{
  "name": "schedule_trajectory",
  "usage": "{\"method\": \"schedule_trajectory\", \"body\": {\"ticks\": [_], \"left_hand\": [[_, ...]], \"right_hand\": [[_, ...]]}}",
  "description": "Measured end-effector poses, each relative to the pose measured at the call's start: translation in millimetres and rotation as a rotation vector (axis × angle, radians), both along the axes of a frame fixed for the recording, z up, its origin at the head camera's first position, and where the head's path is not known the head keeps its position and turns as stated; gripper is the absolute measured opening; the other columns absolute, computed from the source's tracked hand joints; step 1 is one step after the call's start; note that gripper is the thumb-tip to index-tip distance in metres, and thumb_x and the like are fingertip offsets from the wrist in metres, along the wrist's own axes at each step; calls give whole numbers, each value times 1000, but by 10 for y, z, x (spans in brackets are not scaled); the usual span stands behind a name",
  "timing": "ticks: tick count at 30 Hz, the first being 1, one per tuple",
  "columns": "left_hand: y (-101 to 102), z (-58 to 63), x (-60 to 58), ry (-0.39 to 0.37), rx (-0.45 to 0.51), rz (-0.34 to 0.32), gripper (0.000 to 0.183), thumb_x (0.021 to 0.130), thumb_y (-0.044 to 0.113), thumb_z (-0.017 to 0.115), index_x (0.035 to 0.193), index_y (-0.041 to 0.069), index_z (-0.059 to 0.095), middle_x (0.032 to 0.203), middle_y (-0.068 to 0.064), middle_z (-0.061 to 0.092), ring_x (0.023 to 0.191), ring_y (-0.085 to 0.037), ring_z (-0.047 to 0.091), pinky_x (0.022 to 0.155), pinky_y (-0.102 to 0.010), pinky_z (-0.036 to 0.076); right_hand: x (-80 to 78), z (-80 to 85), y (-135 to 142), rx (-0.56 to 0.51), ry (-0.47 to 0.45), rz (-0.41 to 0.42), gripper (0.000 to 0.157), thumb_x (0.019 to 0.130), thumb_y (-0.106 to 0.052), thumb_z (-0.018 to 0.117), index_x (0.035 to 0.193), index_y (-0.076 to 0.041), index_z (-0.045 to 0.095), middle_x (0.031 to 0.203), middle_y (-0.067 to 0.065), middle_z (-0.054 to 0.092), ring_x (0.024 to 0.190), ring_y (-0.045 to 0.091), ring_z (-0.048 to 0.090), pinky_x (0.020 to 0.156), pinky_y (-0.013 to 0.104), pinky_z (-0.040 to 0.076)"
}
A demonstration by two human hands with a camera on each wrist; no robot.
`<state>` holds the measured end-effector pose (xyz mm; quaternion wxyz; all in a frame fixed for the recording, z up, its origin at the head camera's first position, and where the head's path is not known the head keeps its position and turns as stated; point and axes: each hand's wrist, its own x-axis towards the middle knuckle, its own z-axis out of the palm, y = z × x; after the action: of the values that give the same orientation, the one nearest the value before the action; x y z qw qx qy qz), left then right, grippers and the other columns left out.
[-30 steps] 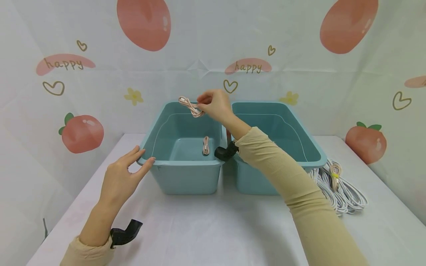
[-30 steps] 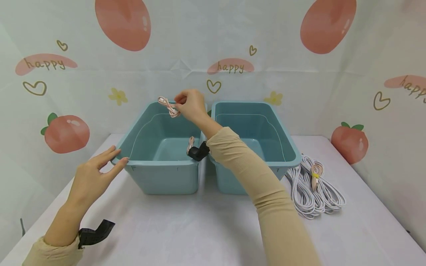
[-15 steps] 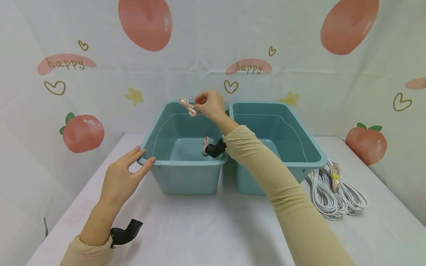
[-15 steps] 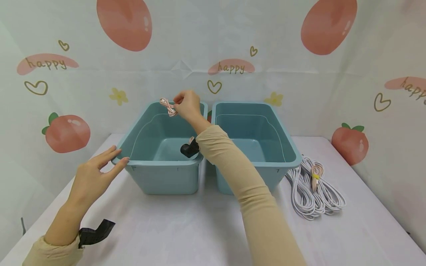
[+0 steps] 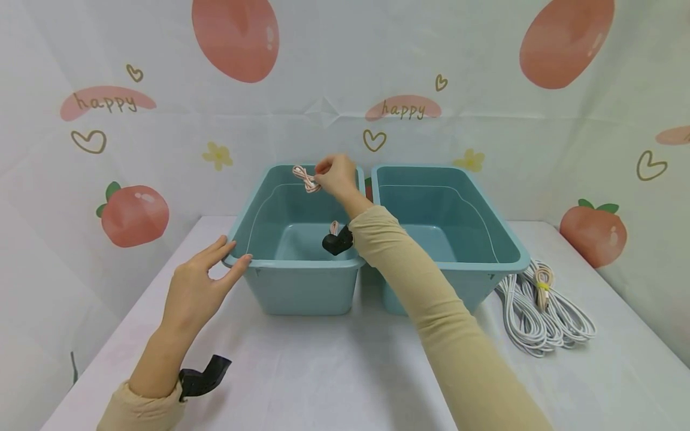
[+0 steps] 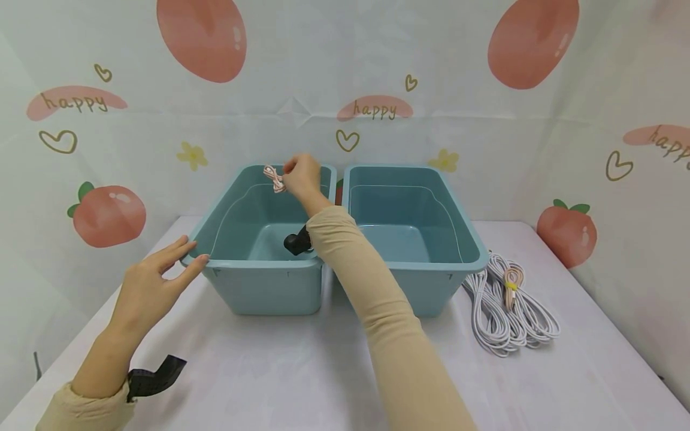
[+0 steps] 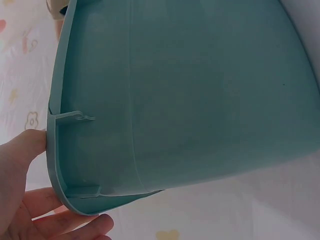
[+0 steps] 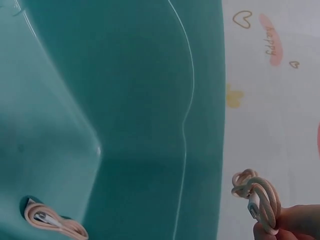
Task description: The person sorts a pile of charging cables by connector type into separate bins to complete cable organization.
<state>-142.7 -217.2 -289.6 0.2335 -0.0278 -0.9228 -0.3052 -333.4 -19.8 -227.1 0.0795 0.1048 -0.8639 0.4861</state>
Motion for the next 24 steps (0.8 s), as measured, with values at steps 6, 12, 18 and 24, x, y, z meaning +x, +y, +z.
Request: {"method": "schedule_trajectory", "body": {"ticks": [6, 12, 18, 24], "left_hand": [[7, -1, 2, 7, -3, 0, 54, 89, 40, 61, 126, 2, 58, 135, -21, 51, 125, -44, 47, 96, -60, 41], [10, -14, -7, 20, -4, -2, 52, 88, 38, 61, 125, 1, 58, 135, -21, 51, 125, -43, 48, 97, -59, 41], [11, -18, -16, 19, 2, -7, 53, 88, 39, 61, 125, 1, 58, 135, -21, 51, 125, -43, 47, 97, -59, 41], [7, -7, -5, 10, 4, -4, 54, 89, 39, 61, 126, 1, 58, 136, -21, 51, 126, -43, 47, 97, -60, 41]], "right_hand": [[-4, -25, -19, -7, -9, -14, 16, 87, -4, 62, 101, 1, 68, 103, 17, 68, 95, 28, 63, 77, 33, 54], [-23, -42, -18, 31, -27, -38, 18, 88, -5, 61, 104, 0, 68, 107, 16, 67, 100, 28, 61, 82, 33, 54], [-46, -59, 4, 54, -50, -48, 17, 87, -5, 63, 102, 1, 68, 110, 16, 65, 102, 30, 60, 84, 35, 54], [-55, -65, 10, 71, -64, -65, 18, 89, -6, 59, 104, -1, 67, 113, 16, 64, 104, 30, 59, 84, 37, 53]]}}
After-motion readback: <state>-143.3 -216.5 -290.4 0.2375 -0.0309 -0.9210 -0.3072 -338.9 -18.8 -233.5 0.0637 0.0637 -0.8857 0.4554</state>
